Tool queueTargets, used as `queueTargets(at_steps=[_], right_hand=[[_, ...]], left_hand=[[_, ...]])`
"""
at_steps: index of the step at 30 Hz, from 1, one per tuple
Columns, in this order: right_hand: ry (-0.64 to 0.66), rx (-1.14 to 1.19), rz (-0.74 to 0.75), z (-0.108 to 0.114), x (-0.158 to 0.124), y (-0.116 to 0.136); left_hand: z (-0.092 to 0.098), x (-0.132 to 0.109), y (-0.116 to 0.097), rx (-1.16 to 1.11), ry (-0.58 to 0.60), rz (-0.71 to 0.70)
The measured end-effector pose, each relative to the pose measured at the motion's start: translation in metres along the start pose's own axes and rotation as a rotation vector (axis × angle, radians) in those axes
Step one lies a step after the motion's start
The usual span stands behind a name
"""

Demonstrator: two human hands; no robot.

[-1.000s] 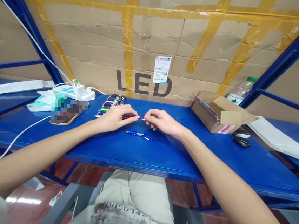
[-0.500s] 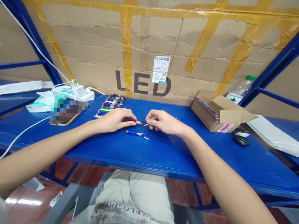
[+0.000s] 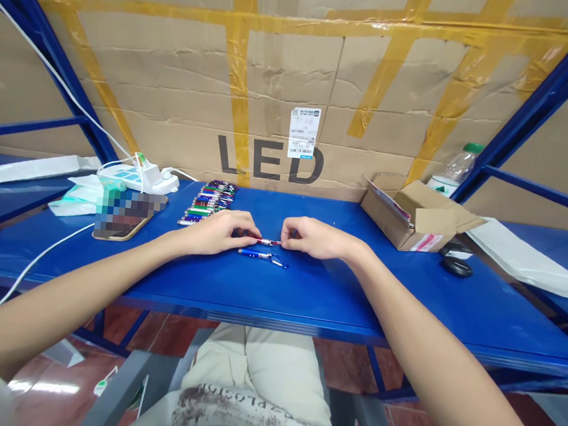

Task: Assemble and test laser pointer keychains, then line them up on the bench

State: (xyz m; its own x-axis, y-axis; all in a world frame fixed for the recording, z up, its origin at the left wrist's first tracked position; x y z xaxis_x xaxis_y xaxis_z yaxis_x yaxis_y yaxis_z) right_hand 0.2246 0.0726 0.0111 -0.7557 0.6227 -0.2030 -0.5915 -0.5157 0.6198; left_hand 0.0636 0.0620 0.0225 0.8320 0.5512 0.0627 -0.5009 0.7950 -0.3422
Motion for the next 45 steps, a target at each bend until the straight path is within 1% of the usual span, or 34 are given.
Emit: queueTargets(at_steps=[6,13,17,24,28,31,35,37,41,45], right_hand=[[0.036,-0.063,-0.049,-0.001,-0.002,-0.001],[0.054,-0.037,-0.076,-0.003,-0.003,0.002],[0.028,-0.006,-0.034,-0.002,-0.002,0.003],[0.032,0.007,-0.007,-0.006,0.002,0.002],[0.033,0.029,0.018,-0.007,0.003,0.006],[-0.003,0.028,0.027,-0.006,0.003,0.008],[-0.105,-0.028,0.004,0.0,0.003,0.009],[-0.133,-0.043,0.006,0.002,0.002,0.01],[-0.127,-0.054,0.027,0.001,0.002,0.015],[-0.135,-0.097,0.081,0.0,0.002,0.022]], left_hand=[[0.0,0.0,0.001,-0.038,0.008,-0.017],[0.0,0.0,0.002,-0.069,0.006,-0.021],[0.0,0.0,0.004,-0.084,0.015,-0.008],[0.0,-0.001,0.004,-0.122,0.029,-0.004],[0.003,-0.002,-0.001,-0.108,-0.015,-0.003],[0.004,-0.002,-0.004,-0.111,-0.017,-0.003],[0.001,-0.004,-0.006,-0.125,0.053,-0.014],[0.0,-0.004,-0.008,-0.11,0.073,-0.029],[-0.003,-0.004,-0.008,-0.102,0.084,-0.035],[-0.002,-0.002,-0.005,-0.092,0.046,-0.015]])
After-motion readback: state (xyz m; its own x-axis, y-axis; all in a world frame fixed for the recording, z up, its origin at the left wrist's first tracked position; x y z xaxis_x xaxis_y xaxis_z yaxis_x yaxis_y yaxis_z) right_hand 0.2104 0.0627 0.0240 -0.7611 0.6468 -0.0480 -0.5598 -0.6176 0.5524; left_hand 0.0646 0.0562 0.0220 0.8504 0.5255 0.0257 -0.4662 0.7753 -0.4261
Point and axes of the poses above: each hand's wrist, its own x-axis towards the middle knuckle, its own z-axis out of the back of the hand, y = z × x, the point moved 9 cm from there along x, towards the middle knuckle, and after that the axes turned 12 degrees about y, right-handed, at the moved point
